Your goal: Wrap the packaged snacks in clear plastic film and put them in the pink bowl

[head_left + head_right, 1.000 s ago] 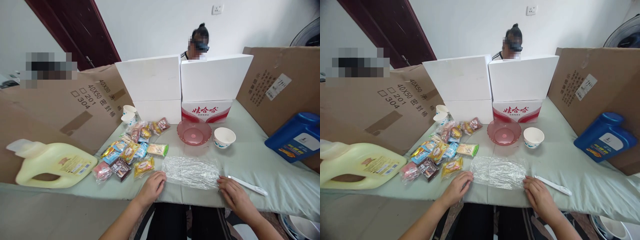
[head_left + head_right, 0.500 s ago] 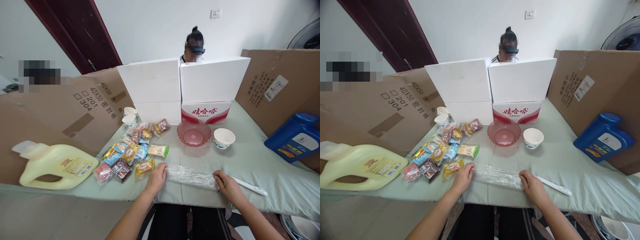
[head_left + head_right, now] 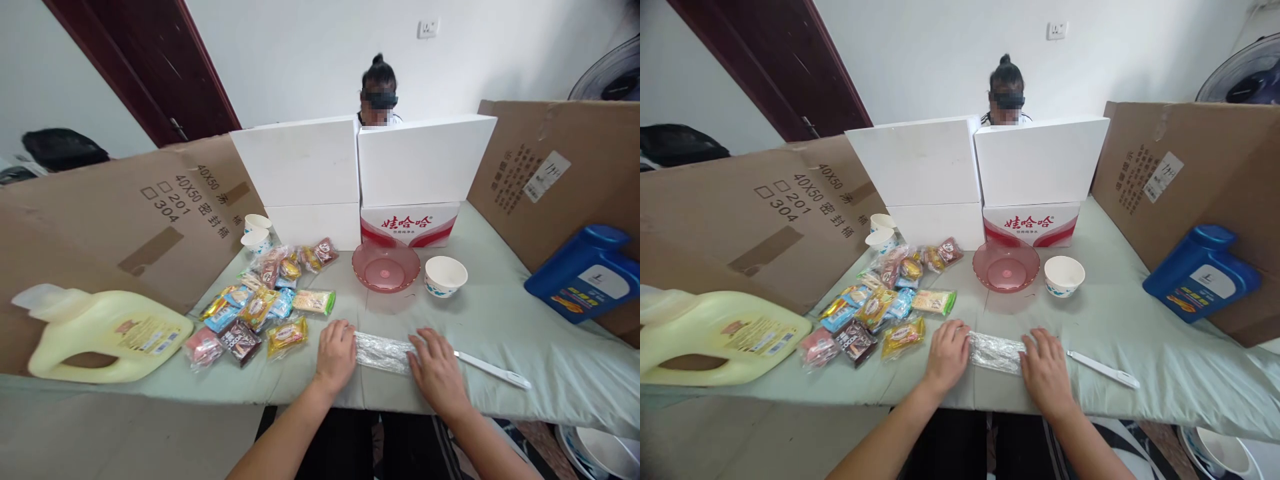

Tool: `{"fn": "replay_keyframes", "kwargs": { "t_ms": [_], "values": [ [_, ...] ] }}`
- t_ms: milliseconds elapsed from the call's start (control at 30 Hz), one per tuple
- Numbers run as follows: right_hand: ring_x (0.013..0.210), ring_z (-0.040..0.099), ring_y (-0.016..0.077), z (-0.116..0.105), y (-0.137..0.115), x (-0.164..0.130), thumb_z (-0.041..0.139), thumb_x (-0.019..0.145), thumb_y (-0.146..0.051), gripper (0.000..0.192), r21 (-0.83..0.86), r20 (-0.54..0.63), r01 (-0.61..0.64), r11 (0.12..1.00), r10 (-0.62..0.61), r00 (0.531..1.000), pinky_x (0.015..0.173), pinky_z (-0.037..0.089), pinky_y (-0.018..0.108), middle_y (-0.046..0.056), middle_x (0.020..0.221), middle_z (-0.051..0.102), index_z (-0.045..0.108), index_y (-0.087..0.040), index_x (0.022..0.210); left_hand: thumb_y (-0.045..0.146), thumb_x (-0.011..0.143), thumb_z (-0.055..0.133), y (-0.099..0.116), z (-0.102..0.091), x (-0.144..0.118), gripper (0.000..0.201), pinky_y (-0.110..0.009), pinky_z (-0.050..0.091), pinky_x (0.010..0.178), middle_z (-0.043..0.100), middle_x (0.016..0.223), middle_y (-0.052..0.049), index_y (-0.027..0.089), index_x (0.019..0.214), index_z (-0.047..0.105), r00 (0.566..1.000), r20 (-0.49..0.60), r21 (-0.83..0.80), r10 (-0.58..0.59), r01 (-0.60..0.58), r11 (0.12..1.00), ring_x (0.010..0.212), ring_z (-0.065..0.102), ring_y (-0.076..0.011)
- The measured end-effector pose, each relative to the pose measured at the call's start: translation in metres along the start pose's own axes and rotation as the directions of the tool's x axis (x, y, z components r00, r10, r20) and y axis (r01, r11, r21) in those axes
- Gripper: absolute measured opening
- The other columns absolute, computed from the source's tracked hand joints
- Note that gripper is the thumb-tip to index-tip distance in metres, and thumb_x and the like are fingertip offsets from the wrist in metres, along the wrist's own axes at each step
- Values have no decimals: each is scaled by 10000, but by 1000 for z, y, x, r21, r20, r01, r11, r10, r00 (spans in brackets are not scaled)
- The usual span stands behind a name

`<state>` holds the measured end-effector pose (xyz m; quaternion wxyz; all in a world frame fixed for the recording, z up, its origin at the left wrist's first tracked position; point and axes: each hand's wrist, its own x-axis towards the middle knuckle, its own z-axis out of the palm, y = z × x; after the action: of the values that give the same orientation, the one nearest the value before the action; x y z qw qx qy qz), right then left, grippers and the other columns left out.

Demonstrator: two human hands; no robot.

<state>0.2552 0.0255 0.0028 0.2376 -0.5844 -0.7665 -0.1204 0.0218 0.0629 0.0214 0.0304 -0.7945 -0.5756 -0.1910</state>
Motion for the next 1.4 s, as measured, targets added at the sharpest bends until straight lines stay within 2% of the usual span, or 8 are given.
{"fn": "replay_keyframes", "kwargs": {
  "t_ms": [133,367,667,833,933,1133,1267,1400],
  "values": [
    [1356,326,299,16,-23,-1,475,901,-491,596,51,111,294,954,-298,948,1099,213,481,107,1442,456,430,-164,1398,313,946,428,25,19,-12,460,-525,307,1083,433,1456,-112,188,1387,454,975,158,-41,157,-152,988,1365,336,-314],
    [1392,263,312,-2,15,-56,540,818,-583,828,-38,185,221,974,-211,960,1110,139,490,123,1502,365,311,-121,1467,427,891,536,3,19,-19,616,-582,252,1084,353,1499,-155,174,1434,392,977,199,34,75,-83,996,1393,251,-379],
    [1070,578,204,-51,43,-99,482,755,-94,420,87,44,248,965,-253,967,996,317,380,4,1143,669,632,-283,1099,239,879,553,76,9,-41,185,-452,444,883,603,1066,-88,189,1045,618,937,139,-327,321,-263,908,1009,528,-279],
    [1130,576,217,-89,39,-76,480,743,-55,331,395,74,282,874,-336,939,993,389,366,18,1033,692,631,-269,946,553,854,584,59,9,-40,511,-520,318,1030,586,1230,-107,213,1235,552,815,127,-496,565,-441,748,1185,473,-322],
    [1001,633,188,-97,31,-50,492,820,-105,237,650,232,96,754,-317,920,941,454,333,24,937,695,616,-255,956,541,828,627,49,6,-40,567,-513,287,1058,591,1280,-80,252,1300,503,752,184,-552,633,-454,700,1252,450,-320],
    [758,637,146,-46,27,30,504,837,-204,179,683,609,-504,528,-31,792,703,504,263,9,832,665,596,-207,990,317,784,690,47,10,-43,799,-506,295,1071,591,1286,-103,232,1454,263,814,214,-642,540,-300,706,1246,463,-292],
    [485,510,98,8,28,71,600,768,-180,161,557,723,-624,548,49,689,490,402,207,-75,567,541,552,-194,922,279,771,699,44,19,-44,1054,-516,314,1056,643,1201,-90,216,1504,-56,859,184,-700,477,-226,677,1214,474,-292],
    [420,450,76,38,25,82,620,748,-146,137,458,739,-657,599,155,656,460,329,197,-97,518,493,506,-197,805,292,748,710,44,15,-42,884,-498,343,1048,603,1241,-87,255,1475,209,845,215,-698,490,-218,682,1188,488,-288]
  ]
}}
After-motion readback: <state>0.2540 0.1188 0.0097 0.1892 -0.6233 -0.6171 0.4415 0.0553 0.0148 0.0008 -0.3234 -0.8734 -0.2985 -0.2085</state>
